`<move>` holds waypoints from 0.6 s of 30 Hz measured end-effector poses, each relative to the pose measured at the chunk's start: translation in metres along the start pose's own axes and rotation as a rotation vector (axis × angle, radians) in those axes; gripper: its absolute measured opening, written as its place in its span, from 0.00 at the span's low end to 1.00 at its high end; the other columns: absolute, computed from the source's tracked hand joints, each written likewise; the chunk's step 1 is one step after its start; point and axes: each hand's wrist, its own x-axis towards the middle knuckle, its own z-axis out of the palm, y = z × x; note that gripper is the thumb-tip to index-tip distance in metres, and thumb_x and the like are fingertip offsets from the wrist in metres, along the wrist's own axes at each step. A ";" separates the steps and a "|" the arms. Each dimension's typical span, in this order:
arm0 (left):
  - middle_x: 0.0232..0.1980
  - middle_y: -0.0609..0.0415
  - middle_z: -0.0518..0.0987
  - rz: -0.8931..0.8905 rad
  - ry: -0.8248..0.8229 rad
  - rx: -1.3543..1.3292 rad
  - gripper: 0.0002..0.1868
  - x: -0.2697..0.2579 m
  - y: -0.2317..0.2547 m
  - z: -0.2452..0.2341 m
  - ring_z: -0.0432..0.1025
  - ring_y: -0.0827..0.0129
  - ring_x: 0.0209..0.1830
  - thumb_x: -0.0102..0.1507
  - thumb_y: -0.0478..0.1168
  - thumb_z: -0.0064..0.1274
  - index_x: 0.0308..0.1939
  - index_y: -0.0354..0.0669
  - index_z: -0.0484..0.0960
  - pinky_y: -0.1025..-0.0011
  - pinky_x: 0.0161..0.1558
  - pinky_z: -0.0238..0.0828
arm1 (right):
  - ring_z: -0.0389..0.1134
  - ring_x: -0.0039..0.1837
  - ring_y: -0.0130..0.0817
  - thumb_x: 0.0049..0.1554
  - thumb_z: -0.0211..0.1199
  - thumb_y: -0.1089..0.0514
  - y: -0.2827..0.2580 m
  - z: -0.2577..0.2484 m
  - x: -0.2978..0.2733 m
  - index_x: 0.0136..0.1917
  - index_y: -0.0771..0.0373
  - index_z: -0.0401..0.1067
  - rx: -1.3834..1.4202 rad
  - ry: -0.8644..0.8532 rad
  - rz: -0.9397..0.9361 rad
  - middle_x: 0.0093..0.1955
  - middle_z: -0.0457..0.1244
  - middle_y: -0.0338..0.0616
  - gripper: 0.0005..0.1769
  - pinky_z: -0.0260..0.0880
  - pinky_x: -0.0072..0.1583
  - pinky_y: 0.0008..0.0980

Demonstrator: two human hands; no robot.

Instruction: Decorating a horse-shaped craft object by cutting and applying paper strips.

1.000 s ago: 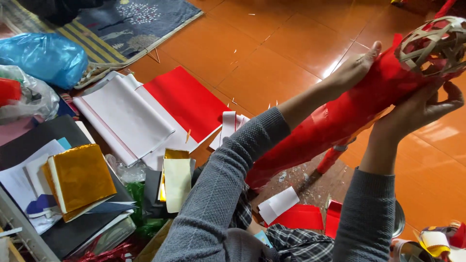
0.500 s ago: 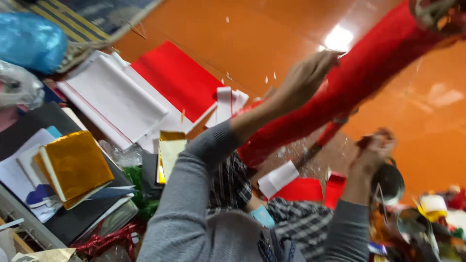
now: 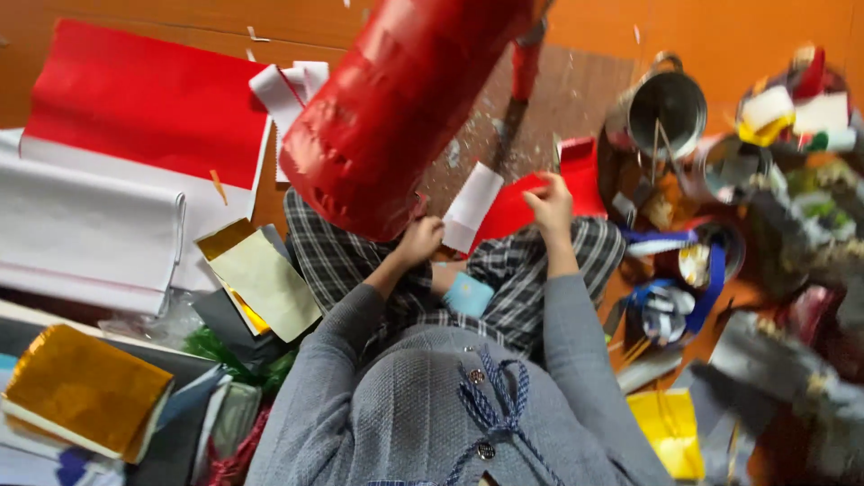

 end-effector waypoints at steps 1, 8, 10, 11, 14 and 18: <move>0.50 0.55 0.81 -0.080 0.018 0.011 0.14 0.002 -0.006 0.001 0.75 0.60 0.53 0.63 0.46 0.49 0.51 0.53 0.81 0.60 0.53 0.72 | 0.69 0.36 0.36 0.48 0.70 0.64 0.005 0.013 -0.006 0.57 0.58 0.71 -0.069 -0.064 0.016 0.34 0.67 0.44 0.23 0.68 0.40 0.34; 0.54 0.49 0.79 -0.177 0.041 -0.026 0.15 0.019 -0.009 0.003 0.73 0.56 0.56 0.65 0.43 0.45 0.55 0.51 0.79 0.58 0.56 0.72 | 0.68 0.49 0.44 0.45 0.67 0.41 -0.054 0.093 -0.062 0.41 0.49 0.65 -0.761 -0.475 -0.252 0.43 0.62 0.37 0.17 0.71 0.47 0.44; 0.55 0.51 0.79 -0.192 0.021 -0.043 0.16 0.020 -0.013 0.004 0.73 0.57 0.57 0.65 0.44 0.46 0.56 0.53 0.79 0.58 0.57 0.71 | 0.68 0.49 0.47 0.47 0.66 0.46 -0.034 0.106 -0.061 0.43 0.52 0.64 -0.734 -0.494 -0.216 0.43 0.61 0.41 0.16 0.71 0.47 0.46; 0.56 0.53 0.79 -0.215 0.004 -0.064 0.17 0.021 -0.014 0.003 0.72 0.57 0.59 0.65 0.46 0.46 0.57 0.55 0.78 0.58 0.57 0.71 | 0.68 0.48 0.50 0.49 0.65 0.51 -0.026 0.113 -0.059 0.45 0.54 0.63 -0.707 -0.521 -0.183 0.43 0.60 0.44 0.15 0.72 0.47 0.48; 0.56 0.53 0.79 -0.231 0.020 -0.075 0.15 0.020 -0.002 -0.003 0.72 0.58 0.58 0.66 0.50 0.47 0.54 0.57 0.81 0.59 0.57 0.71 | 0.70 0.52 0.52 0.57 0.58 0.47 -0.013 0.105 -0.046 0.47 0.54 0.72 -0.614 -0.622 -0.013 0.45 0.67 0.48 0.11 0.72 0.51 0.49; 0.35 0.53 0.84 -0.295 0.043 -0.424 0.20 0.016 0.029 -0.009 0.79 0.64 0.36 0.67 0.60 0.45 0.44 0.53 0.84 0.68 0.35 0.77 | 0.69 0.54 0.44 0.57 0.57 0.46 -0.047 0.078 -0.053 0.47 0.51 0.72 -0.578 -0.419 -0.052 0.45 0.66 0.43 0.10 0.72 0.52 0.43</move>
